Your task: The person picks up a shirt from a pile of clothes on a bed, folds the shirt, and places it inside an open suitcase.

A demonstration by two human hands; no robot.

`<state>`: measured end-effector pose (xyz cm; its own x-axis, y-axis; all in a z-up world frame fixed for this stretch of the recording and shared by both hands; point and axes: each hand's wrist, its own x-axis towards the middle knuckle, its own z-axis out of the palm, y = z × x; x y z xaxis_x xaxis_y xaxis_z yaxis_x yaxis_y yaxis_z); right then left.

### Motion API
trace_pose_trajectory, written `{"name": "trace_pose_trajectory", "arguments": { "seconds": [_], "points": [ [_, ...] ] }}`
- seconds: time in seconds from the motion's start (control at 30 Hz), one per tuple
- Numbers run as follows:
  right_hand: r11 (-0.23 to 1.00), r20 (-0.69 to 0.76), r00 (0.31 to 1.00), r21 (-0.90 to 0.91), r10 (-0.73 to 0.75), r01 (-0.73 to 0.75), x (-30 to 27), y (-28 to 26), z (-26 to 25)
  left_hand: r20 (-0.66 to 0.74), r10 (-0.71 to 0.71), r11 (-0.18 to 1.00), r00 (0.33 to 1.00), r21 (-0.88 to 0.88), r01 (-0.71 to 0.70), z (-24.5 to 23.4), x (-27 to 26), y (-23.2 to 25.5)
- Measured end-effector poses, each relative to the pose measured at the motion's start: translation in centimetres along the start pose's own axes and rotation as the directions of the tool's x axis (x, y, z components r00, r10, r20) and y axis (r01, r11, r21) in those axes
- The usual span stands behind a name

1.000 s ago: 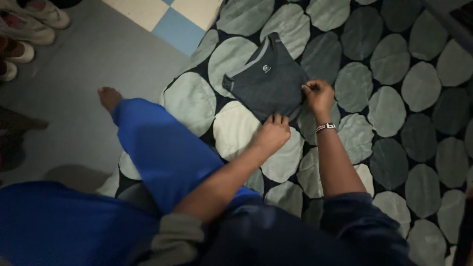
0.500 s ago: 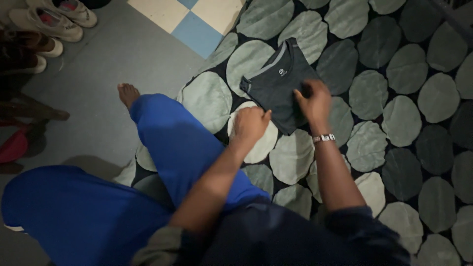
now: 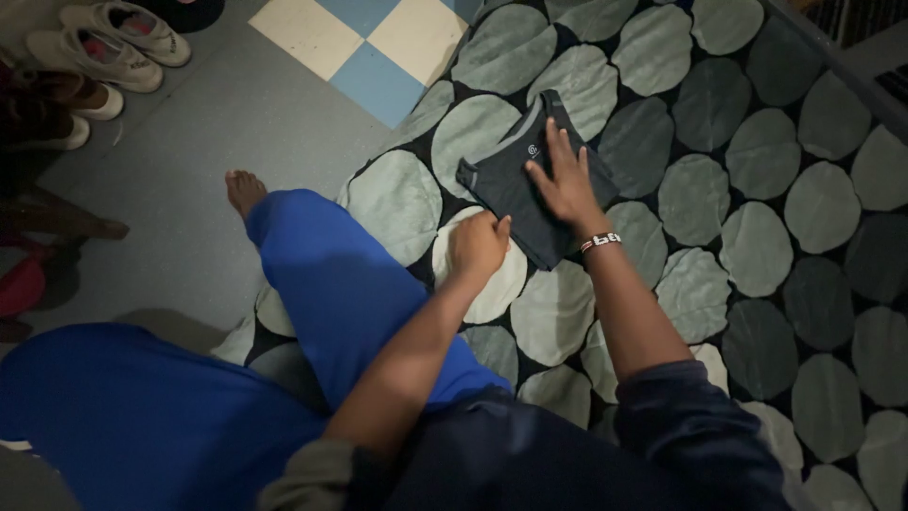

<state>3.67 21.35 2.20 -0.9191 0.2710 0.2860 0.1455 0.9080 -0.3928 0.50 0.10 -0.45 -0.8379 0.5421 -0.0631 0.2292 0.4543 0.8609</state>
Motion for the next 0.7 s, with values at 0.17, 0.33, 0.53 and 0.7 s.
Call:
{"name": "trace_pose_trajectory", "arguments": {
  "seconds": [0.17,0.33,0.53,0.7],
  "points": [
    [0.941,-0.239,0.918,0.196,0.318,-0.275,-0.6,5.2,-1.3,0.069,0.018,0.996,0.997,0.088,-0.024,2.6,-1.6,-0.7],
    [0.847,-0.134,0.871,0.343,0.472,-0.406,-0.8,11.9,-1.9,0.11,-0.21,0.919,0.972,-0.316,0.235,3.2,-2.9,0.3],
    [0.633,0.216,0.873,0.616,0.437,-0.469,1.8,11.8,-3.4,-0.007,-0.293,0.787,0.956,-0.569,0.238,4.9,-1.8,0.9],
    [0.683,0.359,0.782,0.384,0.51,-0.621,4.5,8.8,-4.6,0.158,-0.402,0.527,0.902,-0.765,0.369,4.6,0.0,1.3]
  ]
}}
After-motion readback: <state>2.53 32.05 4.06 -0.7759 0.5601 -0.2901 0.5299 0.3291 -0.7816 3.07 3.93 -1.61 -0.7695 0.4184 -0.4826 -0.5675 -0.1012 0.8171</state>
